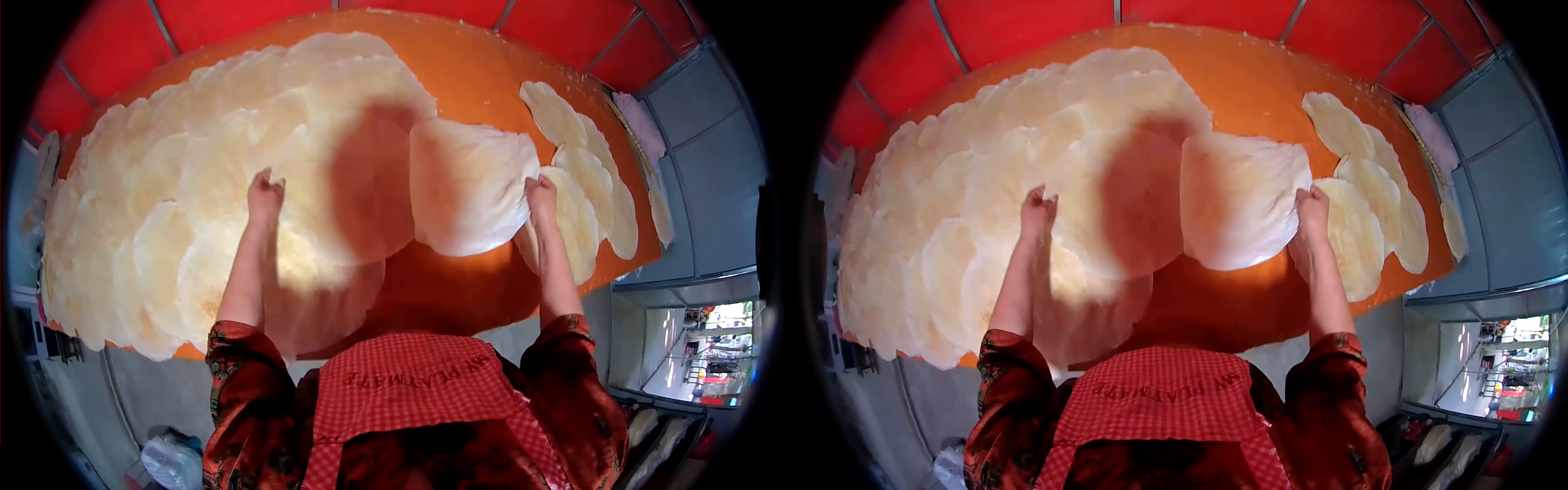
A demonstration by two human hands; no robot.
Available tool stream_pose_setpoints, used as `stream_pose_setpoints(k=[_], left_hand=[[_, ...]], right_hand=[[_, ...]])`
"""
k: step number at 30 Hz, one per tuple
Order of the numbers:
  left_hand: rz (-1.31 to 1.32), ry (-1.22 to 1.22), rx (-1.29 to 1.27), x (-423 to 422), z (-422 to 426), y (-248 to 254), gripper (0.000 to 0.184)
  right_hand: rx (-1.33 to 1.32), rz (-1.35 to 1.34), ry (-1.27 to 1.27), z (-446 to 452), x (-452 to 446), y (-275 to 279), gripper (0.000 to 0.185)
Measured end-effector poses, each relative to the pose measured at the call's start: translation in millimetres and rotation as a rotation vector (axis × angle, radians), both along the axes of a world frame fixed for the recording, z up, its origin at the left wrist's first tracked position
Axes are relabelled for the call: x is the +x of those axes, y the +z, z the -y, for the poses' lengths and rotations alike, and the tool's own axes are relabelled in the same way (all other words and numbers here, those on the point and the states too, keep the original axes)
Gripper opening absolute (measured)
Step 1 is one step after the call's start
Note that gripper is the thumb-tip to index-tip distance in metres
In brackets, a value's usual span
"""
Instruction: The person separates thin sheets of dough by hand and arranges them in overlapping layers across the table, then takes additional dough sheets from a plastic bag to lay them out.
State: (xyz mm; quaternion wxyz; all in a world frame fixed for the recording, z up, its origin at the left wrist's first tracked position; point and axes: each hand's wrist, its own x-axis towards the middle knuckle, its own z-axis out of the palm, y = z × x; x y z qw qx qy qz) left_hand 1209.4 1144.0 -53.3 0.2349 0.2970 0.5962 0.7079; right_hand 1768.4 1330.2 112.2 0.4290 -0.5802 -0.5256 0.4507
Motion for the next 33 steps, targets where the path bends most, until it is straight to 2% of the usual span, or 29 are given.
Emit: stream_pose_setpoints(k=[1,2,3,4,6,8,10,11,12,13,14,15,17,19,21,22,26,27,30,31,33], left_hand=[[-0.282,0.055,-0.239,14.2,14.6,43.7,0.036],[-0.150,-0.016,-0.159,13.8,25.5,58.6,0.033],[-0.116,0.057,-0.087,30.0,37.0,87.1,0.032],[-0.342,0.149,-0.233,46.2,53.3,121.5,0.032],[-0.255,0.089,-0.176,40.2,83.1,128.9,0.027],[-0.098,0.094,-0.227,44.1,120.6,141.8,0.024],[0.028,0.112,-0.256,52.1,160.2,141.2,0.022],[0.080,0.124,-0.263,56.1,181.2,139.3,0.021],[0.128,0.137,-0.267,62.4,200.5,139.2,0.020],[0.176,0.169,-0.269,73.1,216.8,141.8,0.020],[0.222,0.202,-0.267,86.2,231.6,145.3,0.019],[0.265,0.234,-0.263,98.3,245.9,148.0,0.019],[0.307,0.243,-0.268,118.7,272.5,138.6,0.019],[0.337,0.249,-0.272,141.0,287.8,132.8,0.019],[0.318,0.296,-0.321,165.5,297.4,131.1,0.021],[0.229,0.290,-0.375,179.0,301.0,133.1,0.024],[0.019,0.297,-0.323,232.6,302.0,130.3,0.027],[-0.057,0.284,-0.325,247.9,299.4,128.4,0.027],[-0.196,0.177,-0.355,302.6,286.5,132.3,0.025],[-0.188,0.114,-0.348,322.2,280.3,129.7,0.024],[-0.174,0.010,-0.338,353.4,275.3,125.8,0.023]], right_hand=[[0.045,0.043,0.013,3.4,-7.7,12.9,0.016],[0.087,0.087,0.029,8.5,-19.7,37.5,0.017],[0.164,0.116,0.123,3.8,-27.6,51.5,0.018],[0.240,0.140,0.220,2.7,-35.3,65.1,0.019],[0.289,0.129,0.289,23.6,-72.5,110.8,0.023],[0.380,0.227,0.430,73.3,-118.8,157.6,0.025],[0.261,0.499,0.552,132.2,-152.2,187.5,0.019],[0.334,0.449,0.751,148.6,-158.8,175.7,0.019],[0.515,0.435,0.878,166.3,-166.0,155.8,0.019],[0.700,0.407,0.997,184.0,-173.3,136.0,0.020],[0.998,0.416,1.031,207.5,-183.2,116.8,0.019],[0.701,0.654,1.180,238.0,-186.6,109.3,0.017],[0.543,0.822,1.437,281.1,-184.2,67.2,0.023],[0.661,0.604,1.540,300.1,-166.0,26.2,0.033],[0.708,0.528,1.526,300.9,-148.9,-3.7,0.039],[0.729,0.486,1.513,301.8,-138.0,-15.2,0.041],[0.535,0.564,1.507,295.0,-70.7,-18.0,0.041],[0.545,0.539,1.450,292.5,-46.2,-18.2,0.034],[0.340,0.320,1.261,293.0,32.4,-33.4,0.026],[0.331,0.310,1.150,292.9,56.8,-44.1,0.018],[0.343,0.281,0.995,286.0,100.9,-52.6,0.018]])
